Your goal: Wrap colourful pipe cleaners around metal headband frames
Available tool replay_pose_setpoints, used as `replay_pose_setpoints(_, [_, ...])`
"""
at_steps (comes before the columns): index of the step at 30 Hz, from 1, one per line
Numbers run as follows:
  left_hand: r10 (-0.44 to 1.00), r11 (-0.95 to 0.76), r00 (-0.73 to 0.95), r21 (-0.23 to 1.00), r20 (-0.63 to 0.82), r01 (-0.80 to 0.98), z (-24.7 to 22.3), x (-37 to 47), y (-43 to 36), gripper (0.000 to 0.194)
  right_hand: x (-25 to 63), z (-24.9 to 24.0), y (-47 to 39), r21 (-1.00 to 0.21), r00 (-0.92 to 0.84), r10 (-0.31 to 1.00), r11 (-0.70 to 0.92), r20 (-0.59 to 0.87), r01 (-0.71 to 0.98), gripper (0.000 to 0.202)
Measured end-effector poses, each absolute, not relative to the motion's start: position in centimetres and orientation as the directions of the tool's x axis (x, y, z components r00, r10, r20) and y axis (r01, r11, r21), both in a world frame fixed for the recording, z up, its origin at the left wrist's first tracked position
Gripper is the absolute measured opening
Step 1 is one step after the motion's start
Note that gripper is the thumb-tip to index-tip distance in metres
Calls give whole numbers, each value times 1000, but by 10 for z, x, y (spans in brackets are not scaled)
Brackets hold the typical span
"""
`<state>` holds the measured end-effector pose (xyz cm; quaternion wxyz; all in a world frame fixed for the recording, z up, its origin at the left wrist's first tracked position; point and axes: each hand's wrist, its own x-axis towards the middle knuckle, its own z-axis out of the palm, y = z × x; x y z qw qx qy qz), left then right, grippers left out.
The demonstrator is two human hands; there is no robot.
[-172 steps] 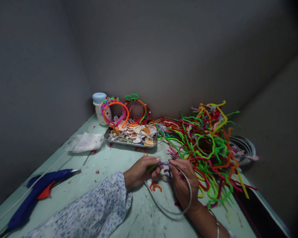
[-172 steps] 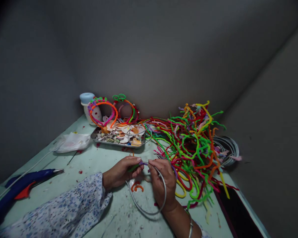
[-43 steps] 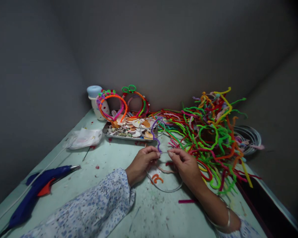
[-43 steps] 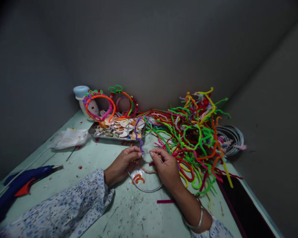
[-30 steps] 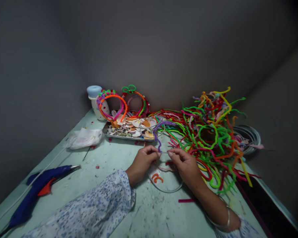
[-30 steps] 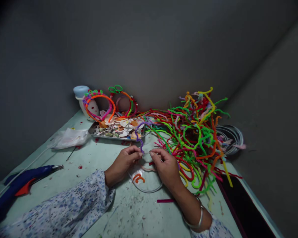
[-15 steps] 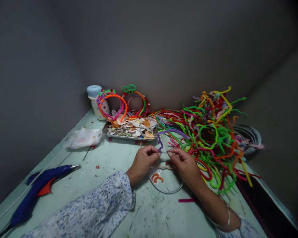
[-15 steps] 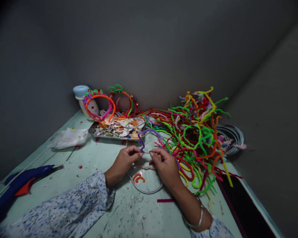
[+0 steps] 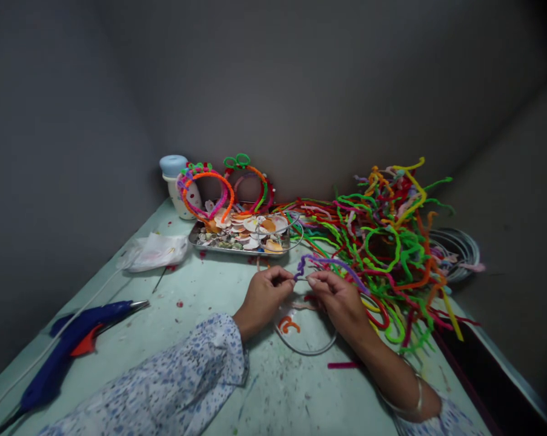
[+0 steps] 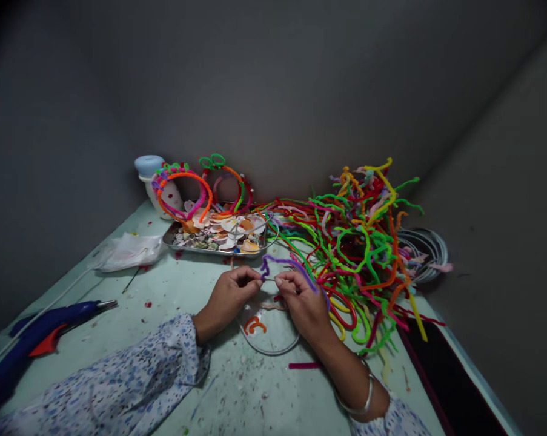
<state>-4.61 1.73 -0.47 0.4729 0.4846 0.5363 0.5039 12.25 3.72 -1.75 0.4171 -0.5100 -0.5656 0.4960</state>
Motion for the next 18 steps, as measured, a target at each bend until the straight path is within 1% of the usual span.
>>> replay_pose_setpoints(4, [997, 1, -79, 992, 9, 127, -5, -47, 17, 10, 123, -19, 38, -985, -141, 989, -17, -41, 172, 29])
replay_pose_setpoints(11, [979, -162, -69, 931, 194, 328, -9, -47, 13, 11, 121, -12, 37, -985, -130, 991, 20, -3, 171, 28])
replay_pose_setpoints(14, [969, -197, -73, 915, 237, 352, -9, -47, 11, 13, 120, -10, 36, -984, -131, 991, 7, -16, 178, 28])
replay_pose_setpoints(18, [961, -207, -100, 908, 259, 365, -6, -48, 12, 10, 120, -10, 36, -987, -138, 989, -26, -48, 161, 28])
